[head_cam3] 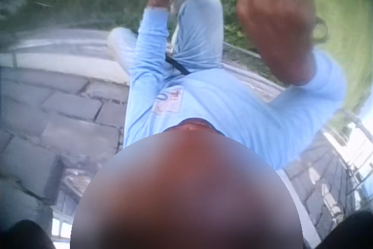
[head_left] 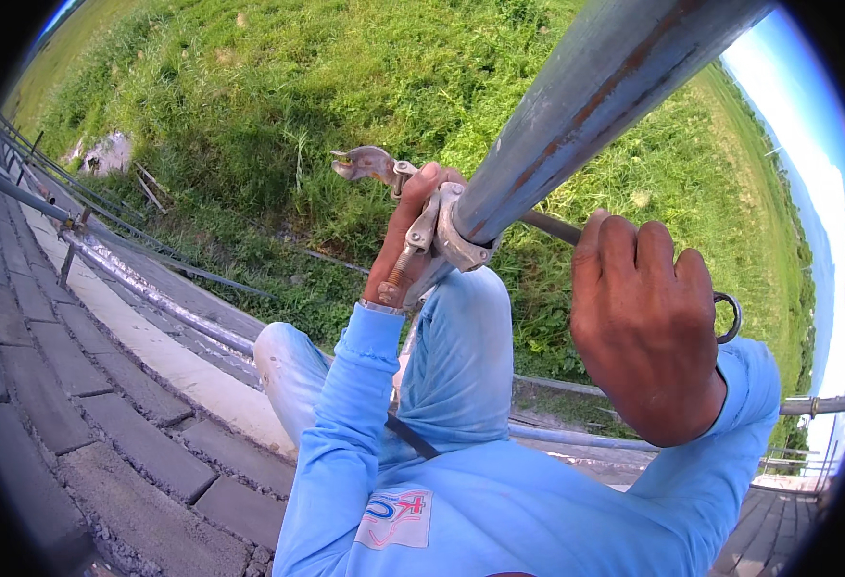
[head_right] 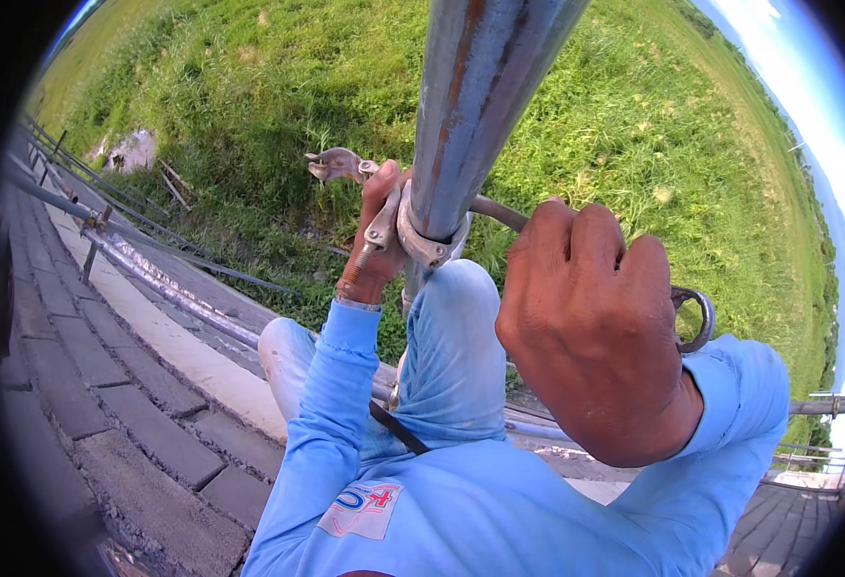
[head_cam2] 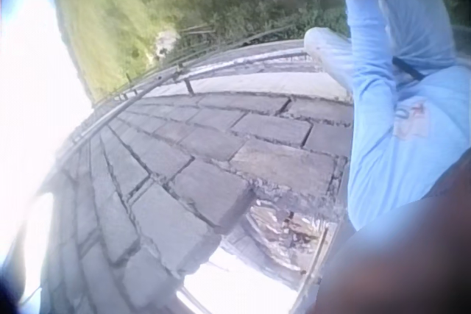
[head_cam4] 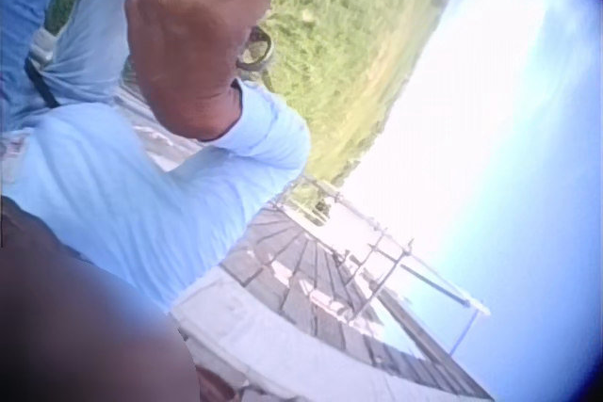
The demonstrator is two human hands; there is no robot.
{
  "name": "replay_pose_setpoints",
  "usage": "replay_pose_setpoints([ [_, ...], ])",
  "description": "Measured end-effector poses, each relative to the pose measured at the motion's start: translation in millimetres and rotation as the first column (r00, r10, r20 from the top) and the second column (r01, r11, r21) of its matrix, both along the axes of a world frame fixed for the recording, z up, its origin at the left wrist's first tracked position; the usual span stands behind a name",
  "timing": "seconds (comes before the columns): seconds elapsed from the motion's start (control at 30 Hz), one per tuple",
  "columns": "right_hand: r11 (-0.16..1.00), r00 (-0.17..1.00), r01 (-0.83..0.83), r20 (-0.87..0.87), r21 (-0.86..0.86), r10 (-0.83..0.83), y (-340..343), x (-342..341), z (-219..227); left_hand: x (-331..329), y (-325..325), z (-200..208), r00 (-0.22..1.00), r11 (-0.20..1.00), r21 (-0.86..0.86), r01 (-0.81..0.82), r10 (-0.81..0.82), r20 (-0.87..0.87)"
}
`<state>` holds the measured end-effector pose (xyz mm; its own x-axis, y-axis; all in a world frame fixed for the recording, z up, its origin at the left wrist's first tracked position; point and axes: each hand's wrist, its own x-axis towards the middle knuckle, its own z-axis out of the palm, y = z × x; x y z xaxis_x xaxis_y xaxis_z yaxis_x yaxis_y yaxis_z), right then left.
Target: The person assembles scaffolding by attaching metal poles with clamps and tightening them with a wrench. They position the poles, secure the clamps, and adjust the connections to ensure stability.
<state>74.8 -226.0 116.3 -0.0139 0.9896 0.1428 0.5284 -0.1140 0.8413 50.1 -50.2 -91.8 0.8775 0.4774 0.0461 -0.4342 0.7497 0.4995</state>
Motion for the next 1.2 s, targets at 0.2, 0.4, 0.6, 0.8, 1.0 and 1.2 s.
replay_pose_setpoints([
  [0.2, 0.985, 0.986, 0.058, -0.144, -0.162, -0.082, -10.0, 7.4, 20.2, 2.6, 2.2, -0.9, 0.985, 0.996, 0.033, 0.077, -0.081, 0.153],
  [0.4, 0.955, 0.952, -0.294, 0.082, -0.037, 0.296, 16.0, 64.8, 30.7, 6.1, -3.0, 1.6, 0.995, 0.999, 0.03, 0.015, -0.018, 0.097],
  [0.6, 0.716, 0.706, -0.698, 0.191, 0.019, 0.682, 59.0, 166.1, 29.0, 6.0, 3.6, -11.0, 0.999, 0.997, 0.064, 0.033, -0.032, -0.006],
  [0.8, 0.663, 0.667, -0.745, 0.066, 0.08, 0.742, 104.7, 198.3, 6.6, 11.3, 7.9, -25.7, 0.999, 0.991, 0.125, 0.036, -0.037, 0.009],
  [1.0, 0.72, 0.747, -0.652, 0.041, 0.238, 0.663, 111.7, 225.4, -35.3, 7.8, 11.8, -26.2, 0.992, 0.992, 0.048, 0.115, -0.117, 0.041],
  [1.2, 0.573, 0.554, -0.464, -0.284, 0.675, 0.783, 126.9, 220.8, -119.3, 5.4, 14.9, -18.1, 0.995, 0.978, 0.185, 0.099, -0.096, -0.029],
])
